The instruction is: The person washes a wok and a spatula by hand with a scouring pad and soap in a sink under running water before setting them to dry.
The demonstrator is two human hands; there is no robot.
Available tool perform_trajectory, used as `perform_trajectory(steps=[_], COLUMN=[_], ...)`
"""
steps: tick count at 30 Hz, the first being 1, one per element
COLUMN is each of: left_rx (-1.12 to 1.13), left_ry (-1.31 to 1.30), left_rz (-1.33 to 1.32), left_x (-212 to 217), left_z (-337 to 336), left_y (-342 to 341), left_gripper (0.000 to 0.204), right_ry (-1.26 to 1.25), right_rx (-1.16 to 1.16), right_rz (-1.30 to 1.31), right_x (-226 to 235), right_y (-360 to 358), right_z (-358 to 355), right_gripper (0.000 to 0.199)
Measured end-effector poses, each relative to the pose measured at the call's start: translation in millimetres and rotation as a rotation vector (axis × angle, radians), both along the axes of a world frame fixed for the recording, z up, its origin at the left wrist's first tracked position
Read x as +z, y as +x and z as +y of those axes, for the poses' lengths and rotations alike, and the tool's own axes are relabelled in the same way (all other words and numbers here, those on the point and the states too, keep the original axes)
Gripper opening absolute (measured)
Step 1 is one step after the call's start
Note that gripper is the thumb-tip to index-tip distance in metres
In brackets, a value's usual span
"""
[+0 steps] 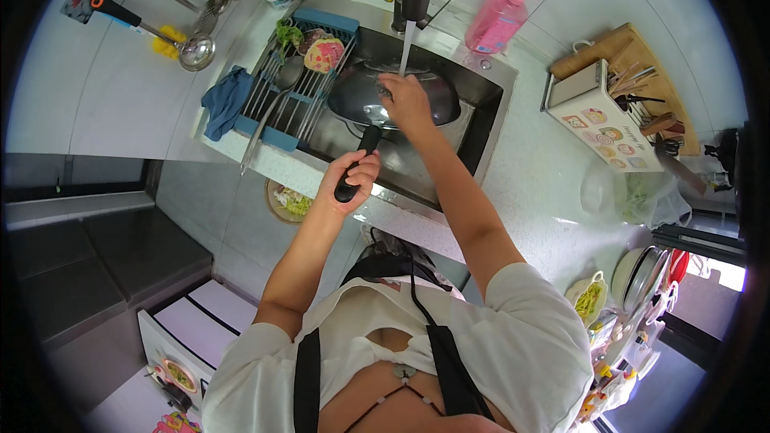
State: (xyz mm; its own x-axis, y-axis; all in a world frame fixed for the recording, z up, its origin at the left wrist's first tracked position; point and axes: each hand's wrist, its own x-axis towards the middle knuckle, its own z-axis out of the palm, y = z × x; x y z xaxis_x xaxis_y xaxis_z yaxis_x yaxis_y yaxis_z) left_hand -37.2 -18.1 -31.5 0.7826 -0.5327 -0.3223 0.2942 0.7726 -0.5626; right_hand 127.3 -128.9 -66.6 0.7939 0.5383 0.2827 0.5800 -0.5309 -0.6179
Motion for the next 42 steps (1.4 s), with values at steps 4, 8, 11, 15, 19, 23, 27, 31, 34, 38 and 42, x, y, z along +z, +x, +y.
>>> perform_trajectory(steps=[4,8,11,15,19,23,27,31,34,38,42], left_rx=[0.003,-0.007,-0.021,0.006,0.029,0.048,0.036,0.041,0.035,0.047,0.03], left_ry=[-0.016,0.029,0.074,0.021,-0.056,-0.103,-0.122,-0.126,-0.128,-0.134,-0.131], left_rz=[0.006,-0.008,0.013,0.027,0.034,0.053,0.035,0.038,0.056,0.021,0.022], left_x=[-2,0,4,12,12,16,11,14,14,4,0], left_z=[-3,-10,-12,-7,-9,-4,-4,-6,-7,-4,-9], left_y=[-2,-1,4,11,16,12,9,10,11,5,-3], left_gripper=[0.018,0.019,0.019,0.018,0.015,0.015,0.015,0.016,0.016,0.016,0.017], right_ry=[0.024,0.1,0.161,0.288,0.227,0.255,0.339,0.072,0.025,0.294,0.198], right_rx=[-0.28,-0.473,-0.621,-0.261,-0.052,-0.229,-0.628,-0.734,-0.805,-0.456,-0.365], right_rz=[-0.041,0.183,0.331,0.101,-0.11,-0.139,0.066,0.207,0.107,0.079,-0.133], right_x=[-26,-69,-83,-10,-2,-21,-51,-85,-99,-25,-17], right_y=[31,75,80,23,-31,-53,-17,31,32,-37,-55], right_z=[-31,-82,-86,-47,-39,-61,-96,-123,-116,-69,-49], right_gripper=[0.03,0.028,0.023,0.023,0.035,0.039,0.033,0.033,0.035,0.037,0.038])
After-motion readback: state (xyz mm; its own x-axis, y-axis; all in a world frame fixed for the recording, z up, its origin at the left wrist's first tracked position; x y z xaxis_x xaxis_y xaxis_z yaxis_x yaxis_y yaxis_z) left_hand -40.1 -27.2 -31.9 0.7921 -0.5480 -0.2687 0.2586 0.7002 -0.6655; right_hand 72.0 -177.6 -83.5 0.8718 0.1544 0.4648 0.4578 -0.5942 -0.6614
